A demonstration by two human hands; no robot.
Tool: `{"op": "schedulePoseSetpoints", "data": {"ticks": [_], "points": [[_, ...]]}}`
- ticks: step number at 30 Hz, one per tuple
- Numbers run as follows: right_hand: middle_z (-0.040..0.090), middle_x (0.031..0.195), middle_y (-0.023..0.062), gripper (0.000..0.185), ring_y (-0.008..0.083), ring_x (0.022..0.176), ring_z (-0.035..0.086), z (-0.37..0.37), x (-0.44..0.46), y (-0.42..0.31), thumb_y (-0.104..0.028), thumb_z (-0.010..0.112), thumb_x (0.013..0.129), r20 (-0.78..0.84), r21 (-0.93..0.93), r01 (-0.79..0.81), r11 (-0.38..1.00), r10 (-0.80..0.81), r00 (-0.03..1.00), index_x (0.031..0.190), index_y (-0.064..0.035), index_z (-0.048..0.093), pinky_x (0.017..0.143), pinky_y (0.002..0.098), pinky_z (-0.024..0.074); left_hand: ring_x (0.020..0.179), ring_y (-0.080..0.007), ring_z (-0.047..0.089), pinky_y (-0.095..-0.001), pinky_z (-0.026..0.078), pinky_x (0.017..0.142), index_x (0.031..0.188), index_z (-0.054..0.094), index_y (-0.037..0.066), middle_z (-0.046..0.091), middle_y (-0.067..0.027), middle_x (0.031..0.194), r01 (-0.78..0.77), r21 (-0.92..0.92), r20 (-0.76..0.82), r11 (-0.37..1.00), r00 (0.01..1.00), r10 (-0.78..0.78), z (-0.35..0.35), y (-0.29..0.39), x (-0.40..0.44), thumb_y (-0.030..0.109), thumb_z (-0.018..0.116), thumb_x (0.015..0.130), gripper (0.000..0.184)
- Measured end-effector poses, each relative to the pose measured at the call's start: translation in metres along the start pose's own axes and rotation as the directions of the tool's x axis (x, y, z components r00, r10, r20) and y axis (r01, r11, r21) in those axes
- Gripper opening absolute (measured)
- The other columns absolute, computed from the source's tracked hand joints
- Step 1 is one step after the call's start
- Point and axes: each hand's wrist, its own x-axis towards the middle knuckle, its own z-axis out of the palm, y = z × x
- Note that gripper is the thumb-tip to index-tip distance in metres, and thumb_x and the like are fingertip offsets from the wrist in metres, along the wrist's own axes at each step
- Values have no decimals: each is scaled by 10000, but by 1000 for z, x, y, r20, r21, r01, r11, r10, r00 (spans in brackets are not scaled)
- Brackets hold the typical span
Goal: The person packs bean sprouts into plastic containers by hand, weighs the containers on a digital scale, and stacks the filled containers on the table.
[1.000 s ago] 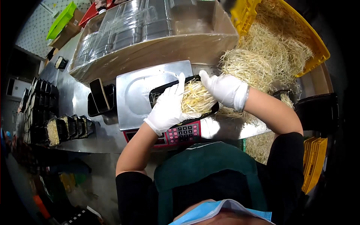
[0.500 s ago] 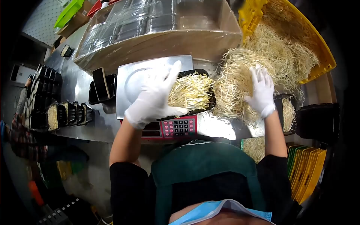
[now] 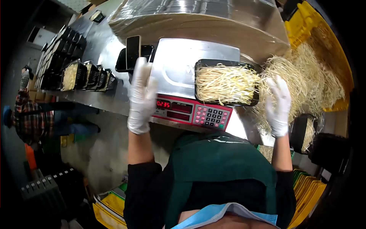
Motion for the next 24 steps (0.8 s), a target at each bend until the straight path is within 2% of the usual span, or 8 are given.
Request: {"op": "schedulePoseSetpoints", "data": {"ticks": [2, 4, 8, 10, 14, 17, 21, 24], "points": [[522, 1381, 160, 379, 290, 1320, 449, 14, -3, 4, -57, 542, 936, 113, 772, -420, 477, 547, 830, 1310, 2, 538, 1107, 431, 346, 1307, -296, 455, -385, 351, 1099, 1426, 349, -64, 435, -215, 1428, -269, 80, 151, 960, 955, 255, 35, -13, -22, 82, 622, 894, 616], [507, 1402, 151, 420, 265, 1336, 428, 20, 27, -17, -153, 526, 975, 118, 901, -287, 324, 454, 883, 1357, 18, 489, 1121, 399, 325, 1292, -425, 423, -504, 266, 1117, 1466, 286, -45, 373, -264, 1458, -574, 178, 357, 799, 795, 491, 82, 15, -10, 271, 701, 833, 819], [469, 1406, 217, 555, 350, 1309, 439, 26, 67, -57, -320, 540, 950, 335, 629, -257, 734, 43, 941, 1378, 21, 448, 1125, 408, 308, 1360, -385, 333, -654, 94, 1097, 1490, 262, 19, 336, -222, 1491, -564, 563, 575, 604, 792, 204, 131, 20, 4, 534, 596, 825, 905], [450, 1395, 256, 567, 425, 1277, 436, 48, 50, -71, -301, 514, 946, 185, 414, -59, 908, -20, 983, 1394, 32, 411, 1113, 452, 313, 1328, -390, 360, -663, 108, 1090, 1482, 266, 8, 368, -229, 1454, -560, 563, 616, 608, 775, 144, 134, 19, 14, 458, 613, 816, 876], [519, 1278, 303, 529, 436, 1196, 495, 69, 54, -70, -265, 490, 928, 99, 456, 16, 890, -69, 993, 1331, 75, 448, 1052, 491, 362, 1245, -414, 423, -605, 263, 1041, 1452, 296, -33, 439, -279, 1346, -553, 577, 589, 601, 791, 162, 145, -7, 21, 325, 587, 816, 786], [633, 942, 182, 442, 371, 929, 580, 60, 73, -68, -360, 516, 904, 530, 323, -207, 924, 5, 848, 1100, 33, 569, 904, 512, 410, 1214, -382, 449, -565, 317, 1027, 1469, 262, -28, 485, -230, 1275, -479, 475, 679, 738, 733, 39, 137, 0, 36, 318, 607, 785, 841], [622, 1113, 231, 596, 376, 1076, 578, 20, 76, -74, -408, 618, 853, 189, 193, 104, 976, -141, 972, 1288, -11, 525, 976, 458, 413, 1153, -334, 475, -531, 289, 1035, 1427, 320, -57, 518, -196, 1229, -564, 454, 747, 690, 663, 51, 129, 8, 39, 353, 648, 742, 862], [623, 1144, 235, 635, 361, 1036, 620, -11, 118, -66, -450, 646, 841, 392, 341, -7, 940, -136, 910, 1287, -13, 533, 927, 424, 467, 1162, -366, 461, -507, 285, 1045, 1426, 297, -78, 482, -239, 1264, -580, 472, 704, 664, 701, 112, 123, 10, 32, 470, 654, 814, 896]]}}
